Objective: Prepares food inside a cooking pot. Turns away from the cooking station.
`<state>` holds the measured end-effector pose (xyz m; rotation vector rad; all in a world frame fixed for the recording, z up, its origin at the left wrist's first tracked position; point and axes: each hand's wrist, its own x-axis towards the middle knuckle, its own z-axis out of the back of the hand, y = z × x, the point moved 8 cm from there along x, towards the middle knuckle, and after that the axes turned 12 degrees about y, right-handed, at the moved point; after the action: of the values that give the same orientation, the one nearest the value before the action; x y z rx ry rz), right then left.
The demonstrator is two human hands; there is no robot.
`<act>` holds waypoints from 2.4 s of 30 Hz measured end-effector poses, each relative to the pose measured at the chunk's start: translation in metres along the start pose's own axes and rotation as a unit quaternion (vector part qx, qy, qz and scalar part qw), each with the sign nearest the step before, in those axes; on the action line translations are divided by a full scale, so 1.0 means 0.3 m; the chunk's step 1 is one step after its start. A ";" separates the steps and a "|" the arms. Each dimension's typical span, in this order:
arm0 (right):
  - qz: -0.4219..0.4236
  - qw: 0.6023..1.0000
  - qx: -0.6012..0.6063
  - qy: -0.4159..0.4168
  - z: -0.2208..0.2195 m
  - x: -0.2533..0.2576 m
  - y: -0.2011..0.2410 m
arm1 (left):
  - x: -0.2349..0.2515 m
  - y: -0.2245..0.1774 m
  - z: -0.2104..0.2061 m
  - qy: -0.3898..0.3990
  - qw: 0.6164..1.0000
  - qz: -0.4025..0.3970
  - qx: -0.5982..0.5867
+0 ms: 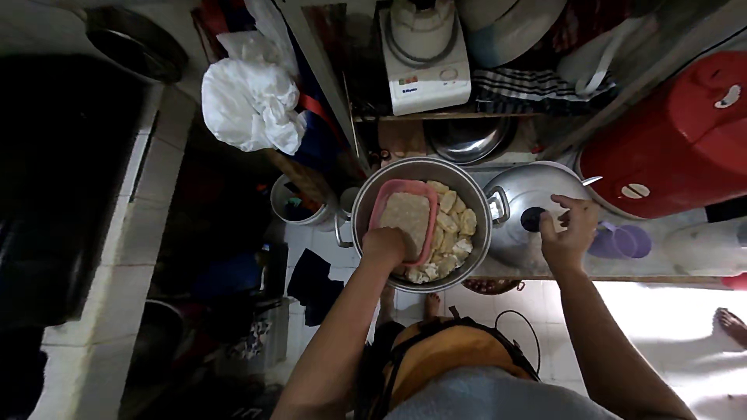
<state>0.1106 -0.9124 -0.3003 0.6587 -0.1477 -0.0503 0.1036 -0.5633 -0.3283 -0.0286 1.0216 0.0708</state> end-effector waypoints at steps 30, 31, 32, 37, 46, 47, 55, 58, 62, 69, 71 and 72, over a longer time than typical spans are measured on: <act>0.190 0.724 -0.199 0.633 -0.629 -0.107 0.392 | -0.294 0.765 -1.431 0.152 0.880 0.259 -0.369; 0.185 0.723 -0.198 0.635 -0.627 -0.106 0.391 | -0.294 0.768 -1.441 0.144 0.878 0.259 -0.375; 0.179 0.720 -0.200 0.640 -0.623 -0.106 0.391 | -0.292 0.775 -1.449 0.123 0.876 0.259 -0.388; 0.206 0.722 -0.198 0.630 -0.588 -0.143 0.475 | -0.264 0.794 -1.384 0.050 0.850 0.265 -0.452; 0.218 0.682 -0.285 0.637 -0.637 -0.244 0.595 | -0.186 0.768 -1.310 0.063 0.867 0.221 -0.443; 0.233 0.686 -0.288 0.626 -0.641 -0.250 0.605 | -0.182 0.767 -1.315 0.069 0.867 0.221 -0.442; 0.349 0.720 -0.241 0.549 -0.665 -0.252 0.627 | -0.179 0.762 -1.360 0.082 0.864 0.214 -0.448; 0.297 0.731 -0.201 0.581 -0.660 -0.228 0.590 | -0.183 0.760 -1.377 0.080 0.861 0.209 -0.456; 0.227 0.741 -0.120 0.620 -0.638 -0.177 0.530 | -0.204 0.753 -1.395 0.072 0.850 0.208 -0.479; 0.168 0.764 -0.202 0.590 -0.597 -0.100 0.470 | -0.214 0.754 -1.454 0.085 0.845 0.205 -0.487; 0.165 0.736 -0.210 0.622 -0.631 -0.137 0.441 | -0.205 0.757 -1.459 0.085 0.847 0.202 -0.484; 0.164 0.724 -0.217 0.634 -0.638 -0.152 0.437 | -0.206 0.756 -1.451 0.080 0.847 0.201 -0.486</act>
<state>0.0948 -0.6886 -0.3749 0.0715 1.0676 0.6988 -0.3154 -0.3648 -0.5007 -0.7602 1.0517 0.9861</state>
